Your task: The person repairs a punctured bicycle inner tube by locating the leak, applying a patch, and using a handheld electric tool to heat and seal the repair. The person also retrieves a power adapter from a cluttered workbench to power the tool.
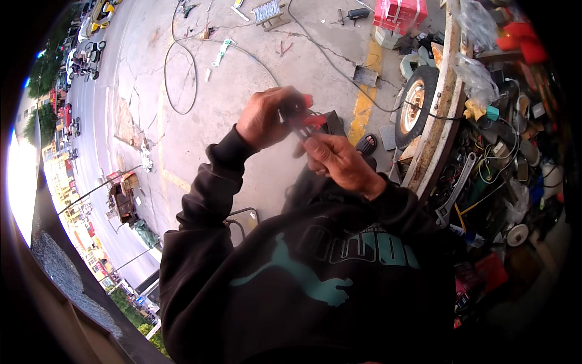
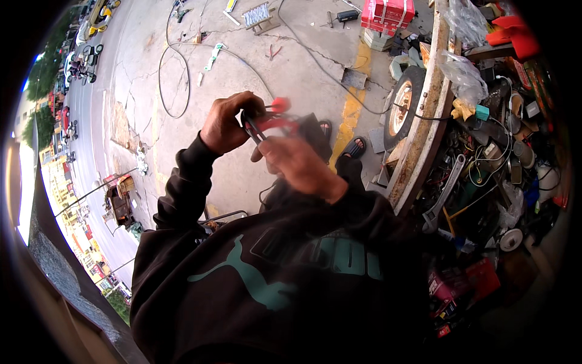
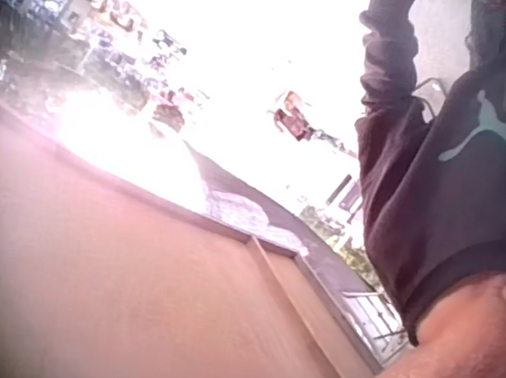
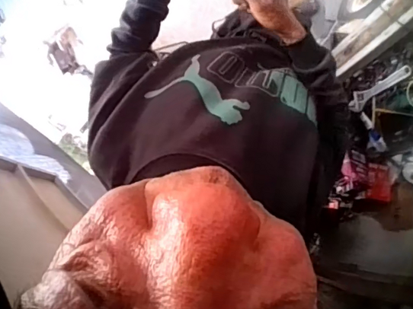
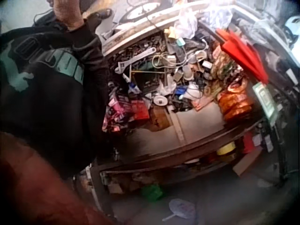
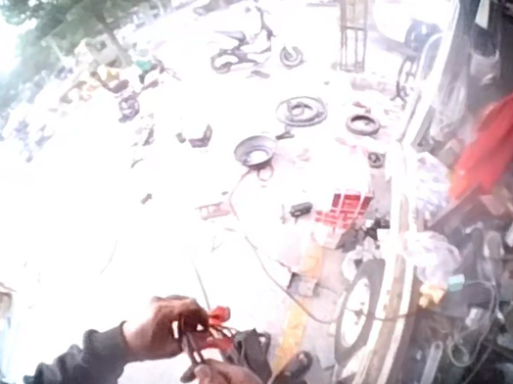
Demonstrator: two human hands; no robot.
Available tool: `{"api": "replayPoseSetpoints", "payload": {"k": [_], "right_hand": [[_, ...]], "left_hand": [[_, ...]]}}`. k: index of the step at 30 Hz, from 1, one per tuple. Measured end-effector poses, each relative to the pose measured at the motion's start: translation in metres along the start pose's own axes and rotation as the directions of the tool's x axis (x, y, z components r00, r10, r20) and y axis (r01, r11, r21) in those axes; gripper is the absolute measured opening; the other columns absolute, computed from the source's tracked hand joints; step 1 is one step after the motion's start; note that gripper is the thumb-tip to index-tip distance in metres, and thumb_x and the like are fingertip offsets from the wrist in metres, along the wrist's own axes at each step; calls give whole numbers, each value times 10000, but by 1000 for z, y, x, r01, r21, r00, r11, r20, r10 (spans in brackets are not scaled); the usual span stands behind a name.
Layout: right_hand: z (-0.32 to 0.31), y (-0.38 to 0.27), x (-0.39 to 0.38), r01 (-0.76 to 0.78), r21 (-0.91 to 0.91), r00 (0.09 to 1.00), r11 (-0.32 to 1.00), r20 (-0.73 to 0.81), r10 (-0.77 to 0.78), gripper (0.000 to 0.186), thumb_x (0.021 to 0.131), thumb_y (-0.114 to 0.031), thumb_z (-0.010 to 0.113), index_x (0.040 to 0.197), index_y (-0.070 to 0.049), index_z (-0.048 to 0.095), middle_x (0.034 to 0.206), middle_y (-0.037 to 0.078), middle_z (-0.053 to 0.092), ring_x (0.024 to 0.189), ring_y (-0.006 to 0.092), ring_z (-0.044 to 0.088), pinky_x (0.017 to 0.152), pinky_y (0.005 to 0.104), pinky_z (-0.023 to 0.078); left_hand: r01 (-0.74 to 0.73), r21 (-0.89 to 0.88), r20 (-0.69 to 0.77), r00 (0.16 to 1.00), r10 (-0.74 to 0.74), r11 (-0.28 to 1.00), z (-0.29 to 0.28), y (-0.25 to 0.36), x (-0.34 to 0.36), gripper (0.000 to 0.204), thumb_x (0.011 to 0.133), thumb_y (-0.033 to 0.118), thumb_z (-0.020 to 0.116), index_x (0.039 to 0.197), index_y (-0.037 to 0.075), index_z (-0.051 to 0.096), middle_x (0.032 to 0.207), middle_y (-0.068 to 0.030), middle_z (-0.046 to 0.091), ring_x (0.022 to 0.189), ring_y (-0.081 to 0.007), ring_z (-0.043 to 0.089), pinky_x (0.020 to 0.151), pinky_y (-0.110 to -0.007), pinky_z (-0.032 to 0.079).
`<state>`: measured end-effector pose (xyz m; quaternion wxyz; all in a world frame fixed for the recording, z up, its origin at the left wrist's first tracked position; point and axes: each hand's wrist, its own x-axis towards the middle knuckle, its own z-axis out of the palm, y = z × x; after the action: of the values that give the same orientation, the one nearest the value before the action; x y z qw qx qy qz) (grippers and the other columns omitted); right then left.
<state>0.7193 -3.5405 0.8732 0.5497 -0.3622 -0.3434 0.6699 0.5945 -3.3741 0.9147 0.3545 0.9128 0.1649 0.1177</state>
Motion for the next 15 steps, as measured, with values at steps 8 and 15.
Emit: {"api": "replayPoseSetpoints", "payload": {"k": [8, 15], "right_hand": [[41, 13, -26, -46, 101, 964, 994, -255, 71, 342, 1019, -305, 474, 966, -2, 624, 635, -37, 395, 589, 57, 352, 540, 250, 313], [37, 33, -30, -62, -195, 924, 979, -381, -18, 271, 1006, -229, 497, 974, 9, 623, 646, 22, 512, 593, 85, 444, 550, 258, 388]], "left_hand": [[761, -460, 159, 578, -801, 457, 76, -8, -38, 392, 819, 282, 745, 997, -22, 572, 896, -144, 615, 746, -187, 590, 702, -354, 514], [351, -762, 620, 638, -457, -544, 72, 19, -54, 466, 991, 319, 445, 1159, -99, 562, 1139, -196, 626, 1007, -260, 628, 887, -360, 503]]}}
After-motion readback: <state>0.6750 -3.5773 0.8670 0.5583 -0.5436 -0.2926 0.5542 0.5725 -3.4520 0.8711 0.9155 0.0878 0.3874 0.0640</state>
